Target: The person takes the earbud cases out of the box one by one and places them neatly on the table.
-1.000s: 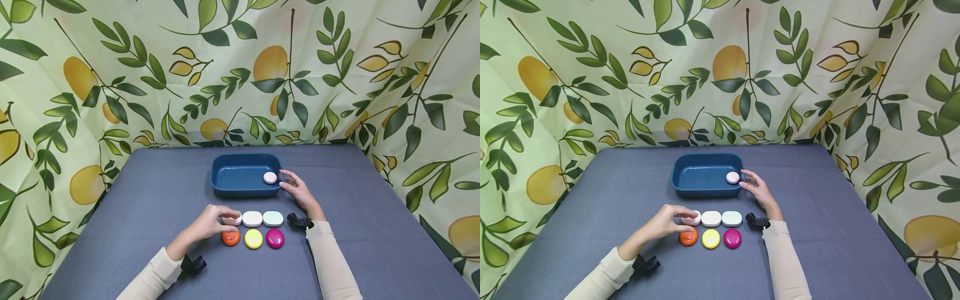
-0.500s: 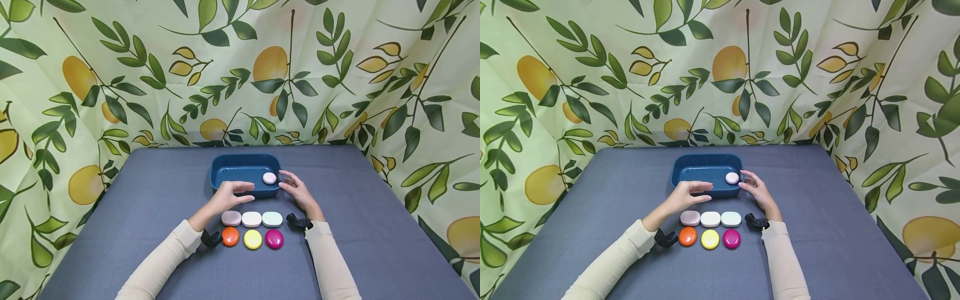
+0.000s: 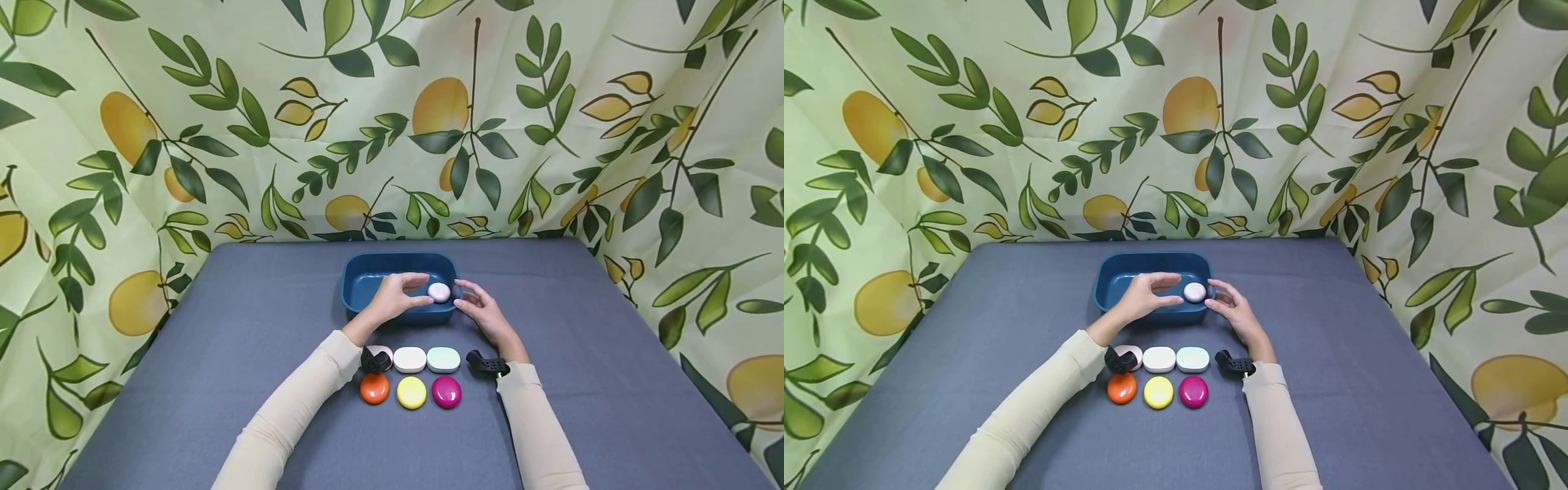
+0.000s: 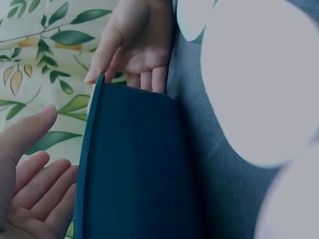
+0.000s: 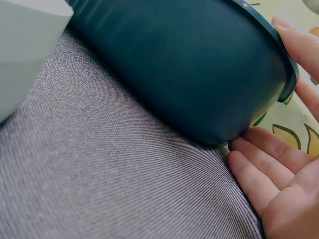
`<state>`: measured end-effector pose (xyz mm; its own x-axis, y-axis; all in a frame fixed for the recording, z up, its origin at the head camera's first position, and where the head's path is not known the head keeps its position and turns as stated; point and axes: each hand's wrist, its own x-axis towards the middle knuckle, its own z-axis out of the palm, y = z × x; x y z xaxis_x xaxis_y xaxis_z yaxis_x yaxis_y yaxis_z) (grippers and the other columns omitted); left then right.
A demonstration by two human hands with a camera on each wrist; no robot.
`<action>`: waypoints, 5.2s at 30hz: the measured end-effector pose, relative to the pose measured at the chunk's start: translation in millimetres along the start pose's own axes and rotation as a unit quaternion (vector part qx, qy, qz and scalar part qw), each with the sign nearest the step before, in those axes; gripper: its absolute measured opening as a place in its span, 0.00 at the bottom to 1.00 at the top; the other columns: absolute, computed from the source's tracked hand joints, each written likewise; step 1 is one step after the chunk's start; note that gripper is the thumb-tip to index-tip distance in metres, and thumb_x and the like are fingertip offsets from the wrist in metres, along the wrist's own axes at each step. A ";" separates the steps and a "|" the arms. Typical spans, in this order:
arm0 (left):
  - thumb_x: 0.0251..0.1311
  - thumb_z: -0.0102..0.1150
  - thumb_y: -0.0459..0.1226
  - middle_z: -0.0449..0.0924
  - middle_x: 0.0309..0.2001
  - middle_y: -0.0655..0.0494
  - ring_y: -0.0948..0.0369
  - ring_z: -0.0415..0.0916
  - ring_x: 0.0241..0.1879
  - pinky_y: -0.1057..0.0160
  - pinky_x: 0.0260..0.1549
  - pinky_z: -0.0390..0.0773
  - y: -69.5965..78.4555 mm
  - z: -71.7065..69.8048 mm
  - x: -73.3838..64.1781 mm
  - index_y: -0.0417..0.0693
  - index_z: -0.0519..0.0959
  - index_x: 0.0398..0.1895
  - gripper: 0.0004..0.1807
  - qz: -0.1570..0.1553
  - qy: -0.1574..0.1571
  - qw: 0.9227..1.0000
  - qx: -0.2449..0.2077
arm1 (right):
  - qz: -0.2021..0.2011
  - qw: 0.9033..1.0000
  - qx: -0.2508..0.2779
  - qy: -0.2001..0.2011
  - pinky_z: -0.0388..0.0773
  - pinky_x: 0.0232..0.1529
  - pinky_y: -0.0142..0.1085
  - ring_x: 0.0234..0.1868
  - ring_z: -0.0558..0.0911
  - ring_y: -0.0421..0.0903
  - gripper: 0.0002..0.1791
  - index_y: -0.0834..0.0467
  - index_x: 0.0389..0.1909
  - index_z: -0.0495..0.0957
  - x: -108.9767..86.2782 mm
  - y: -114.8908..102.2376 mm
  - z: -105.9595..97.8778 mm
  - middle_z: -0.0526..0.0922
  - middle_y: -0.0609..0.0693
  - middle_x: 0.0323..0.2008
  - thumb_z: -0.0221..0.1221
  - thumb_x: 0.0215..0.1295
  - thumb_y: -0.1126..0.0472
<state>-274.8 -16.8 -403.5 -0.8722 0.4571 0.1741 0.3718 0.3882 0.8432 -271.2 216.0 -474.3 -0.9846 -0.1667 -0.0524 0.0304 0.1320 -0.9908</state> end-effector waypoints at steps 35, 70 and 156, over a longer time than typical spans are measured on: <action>0.49 0.73 0.36 0.79 0.60 0.46 0.52 0.75 0.62 0.56 0.62 0.75 -16.3 37.3 56.8 0.41 0.76 0.60 0.32 -0.143 0.023 0.988 0.046 | -0.002 1.000 -0.003 -0.007 0.55 0.73 0.60 0.73 0.58 0.61 0.32 0.54 0.71 0.59 -2.1 -0.9 -0.8 0.57 0.65 0.73 0.57 0.68 0.57; 0.48 0.73 0.35 0.83 0.54 0.47 0.55 0.80 0.54 0.58 0.57 0.78 -14.8 37.3 55.6 0.40 0.78 0.57 0.29 -0.113 -0.005 0.984 0.135 | -0.032 0.999 -0.004 -0.007 0.71 0.50 0.21 0.65 0.68 0.53 0.31 0.58 0.70 0.60 -0.9 2.2 0.3 0.65 0.66 0.68 0.57 0.68 0.60; 0.44 0.76 0.44 0.86 0.48 0.62 0.71 0.80 0.50 0.79 0.54 0.74 37.5 67.9 -131.5 0.52 0.83 0.48 0.24 0.131 -0.197 0.946 0.222 | -0.024 1.000 -0.006 -0.002 0.71 0.50 0.19 0.66 0.68 0.55 0.32 0.56 0.72 0.58 -2.8 -1.7 -0.2 0.62 0.65 0.70 0.55 0.70 0.58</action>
<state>-124.5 -8.0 -429.3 -0.5780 0.8131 0.0698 0.7318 0.4786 0.4851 -268.6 216.4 -472.4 -0.9841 -0.1776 -0.0050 -0.0194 0.1353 -0.9906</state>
